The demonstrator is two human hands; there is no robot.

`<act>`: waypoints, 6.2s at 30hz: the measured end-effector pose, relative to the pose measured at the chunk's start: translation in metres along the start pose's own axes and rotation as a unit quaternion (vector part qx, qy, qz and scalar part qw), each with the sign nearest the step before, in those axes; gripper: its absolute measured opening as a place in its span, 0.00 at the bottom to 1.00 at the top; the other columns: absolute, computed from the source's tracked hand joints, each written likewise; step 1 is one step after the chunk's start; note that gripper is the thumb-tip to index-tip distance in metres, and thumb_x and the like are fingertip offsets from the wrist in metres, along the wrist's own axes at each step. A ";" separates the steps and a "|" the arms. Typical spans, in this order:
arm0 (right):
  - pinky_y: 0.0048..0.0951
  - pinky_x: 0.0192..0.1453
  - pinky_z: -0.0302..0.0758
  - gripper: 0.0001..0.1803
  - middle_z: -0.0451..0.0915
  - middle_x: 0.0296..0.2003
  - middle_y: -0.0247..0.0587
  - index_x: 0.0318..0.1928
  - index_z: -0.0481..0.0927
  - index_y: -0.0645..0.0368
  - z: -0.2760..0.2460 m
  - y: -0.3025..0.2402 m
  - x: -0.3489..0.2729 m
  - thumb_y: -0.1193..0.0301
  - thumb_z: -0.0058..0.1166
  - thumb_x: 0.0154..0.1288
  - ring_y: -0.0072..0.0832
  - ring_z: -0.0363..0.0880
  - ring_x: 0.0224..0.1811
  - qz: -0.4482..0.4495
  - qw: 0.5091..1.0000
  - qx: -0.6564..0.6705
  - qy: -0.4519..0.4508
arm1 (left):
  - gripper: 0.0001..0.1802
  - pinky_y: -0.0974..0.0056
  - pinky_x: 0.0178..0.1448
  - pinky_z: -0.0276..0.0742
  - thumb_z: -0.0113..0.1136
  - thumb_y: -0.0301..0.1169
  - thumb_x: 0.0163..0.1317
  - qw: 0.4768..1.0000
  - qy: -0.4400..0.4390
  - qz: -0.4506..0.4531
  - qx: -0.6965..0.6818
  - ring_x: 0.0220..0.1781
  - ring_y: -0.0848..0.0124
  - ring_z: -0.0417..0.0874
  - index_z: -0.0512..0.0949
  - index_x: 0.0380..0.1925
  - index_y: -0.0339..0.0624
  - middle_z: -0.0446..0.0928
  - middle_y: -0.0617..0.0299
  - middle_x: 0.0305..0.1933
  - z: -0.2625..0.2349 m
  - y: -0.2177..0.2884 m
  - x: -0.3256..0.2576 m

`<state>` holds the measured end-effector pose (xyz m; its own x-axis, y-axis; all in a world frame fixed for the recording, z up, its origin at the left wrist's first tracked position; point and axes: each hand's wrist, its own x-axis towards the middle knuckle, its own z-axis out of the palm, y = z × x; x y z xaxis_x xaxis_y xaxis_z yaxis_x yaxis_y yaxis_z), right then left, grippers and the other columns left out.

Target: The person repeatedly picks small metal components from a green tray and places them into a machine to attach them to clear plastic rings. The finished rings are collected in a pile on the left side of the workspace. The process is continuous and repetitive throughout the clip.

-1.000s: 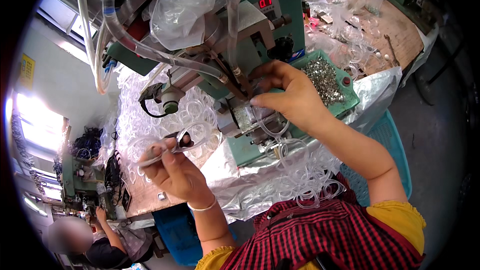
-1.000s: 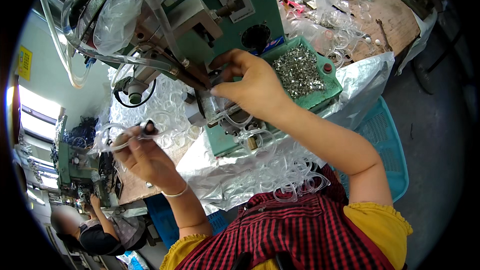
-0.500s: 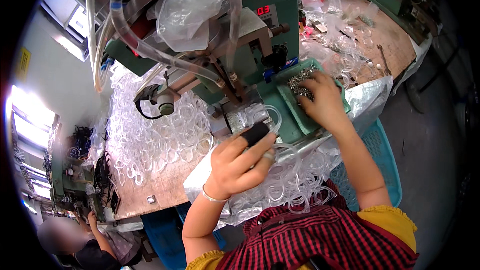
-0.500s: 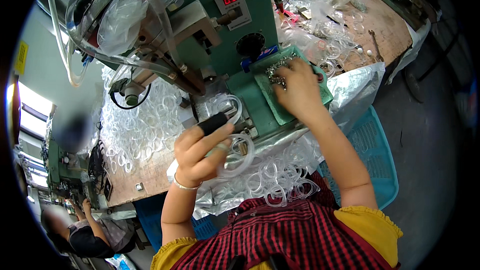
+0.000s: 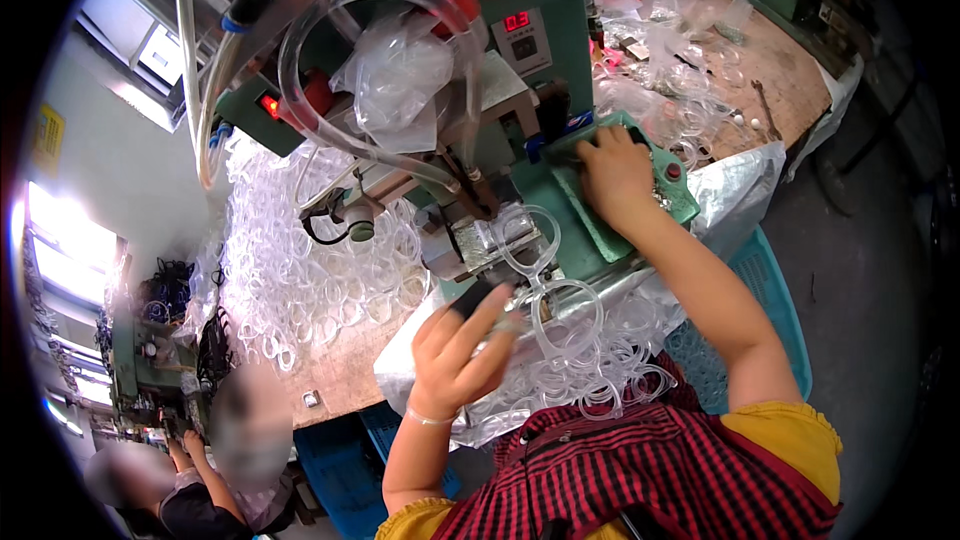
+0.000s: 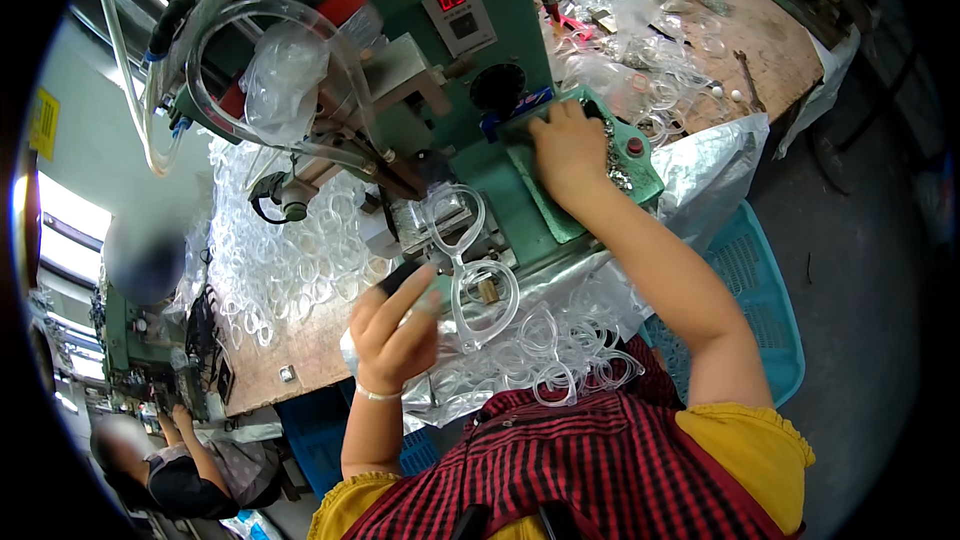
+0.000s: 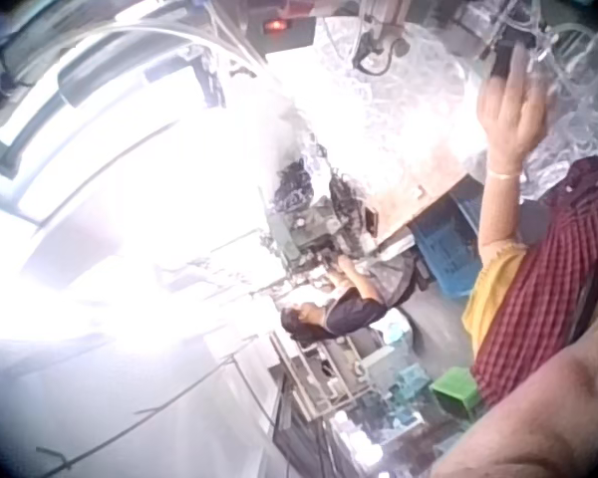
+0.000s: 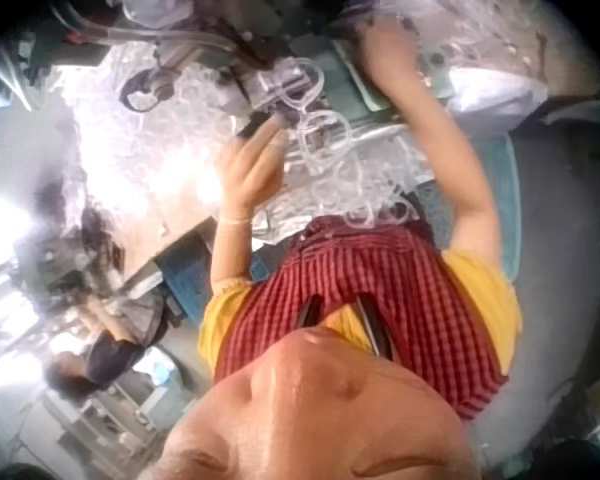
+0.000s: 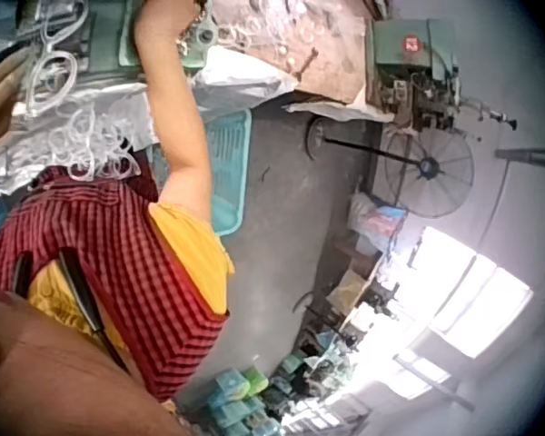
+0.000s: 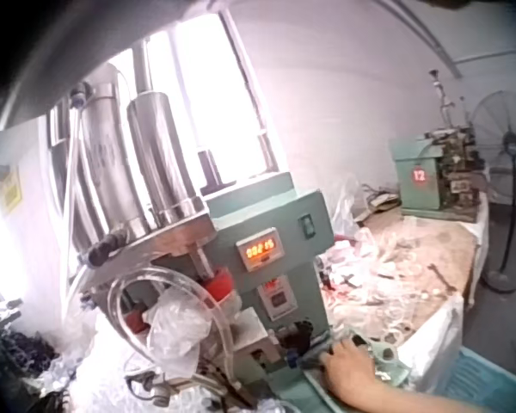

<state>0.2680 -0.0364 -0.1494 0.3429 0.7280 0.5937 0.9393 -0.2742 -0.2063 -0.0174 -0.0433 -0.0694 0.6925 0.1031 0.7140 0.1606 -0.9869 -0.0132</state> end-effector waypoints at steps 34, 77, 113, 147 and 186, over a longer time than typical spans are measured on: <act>0.24 0.47 0.76 0.17 0.83 0.32 0.36 0.45 0.81 0.64 -0.098 -0.054 0.016 0.78 0.65 0.53 0.21 0.81 0.39 0.097 0.796 0.585 -0.123 | 0.03 0.70 0.40 0.75 0.57 0.24 0.67 0.863 0.118 -0.489 -0.046 0.33 0.75 0.78 0.74 0.36 0.35 0.77 0.60 0.32 -0.026 -0.110 -0.122; 0.34 0.48 0.77 0.11 0.85 0.41 0.40 0.44 0.82 0.59 -0.026 0.028 -0.026 0.72 0.61 0.60 0.39 0.83 0.45 0.033 0.965 0.257 0.045 | 0.13 0.53 0.54 0.80 0.66 0.21 0.53 0.993 0.073 -0.084 0.037 0.47 0.52 0.85 0.79 0.40 0.38 0.83 0.48 0.48 -0.002 0.021 -0.039; 0.25 0.48 0.76 0.21 0.82 0.35 0.36 0.48 0.78 0.66 -0.073 -0.078 0.012 0.77 0.64 0.51 0.22 0.81 0.41 0.118 0.734 0.659 -0.116 | 0.09 0.60 0.34 0.75 0.47 0.33 0.75 0.840 0.106 -0.531 -0.040 0.31 0.65 0.81 0.68 0.45 0.38 0.79 0.53 0.32 0.000 -0.086 -0.101; 0.40 0.43 0.75 0.10 0.79 0.52 0.41 0.39 0.77 0.57 -0.008 0.024 -0.008 0.70 0.59 0.57 0.38 0.75 0.58 -0.173 0.983 0.061 -0.018 | 0.15 0.57 0.44 0.85 0.71 0.26 0.51 0.994 0.063 0.070 -0.058 0.43 0.56 0.87 0.70 0.26 0.44 0.85 0.58 0.46 0.032 -0.010 0.031; 0.26 0.50 0.75 0.20 0.80 0.38 0.37 0.48 0.76 0.67 -0.083 -0.075 0.012 0.80 0.63 0.53 0.24 0.79 0.42 0.098 0.768 0.621 -0.121 | 0.05 0.67 0.40 0.84 0.53 0.27 0.72 0.760 0.320 -0.505 -0.255 0.39 0.71 0.83 0.67 0.41 0.40 0.76 0.58 0.38 0.016 -0.072 -0.087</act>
<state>0.2002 -0.0589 -0.0622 0.3301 0.8861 0.3254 0.1050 0.3081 -0.9455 -0.0782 0.0211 -0.1421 -0.1124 0.9193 0.3772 -0.0223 -0.3818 0.9240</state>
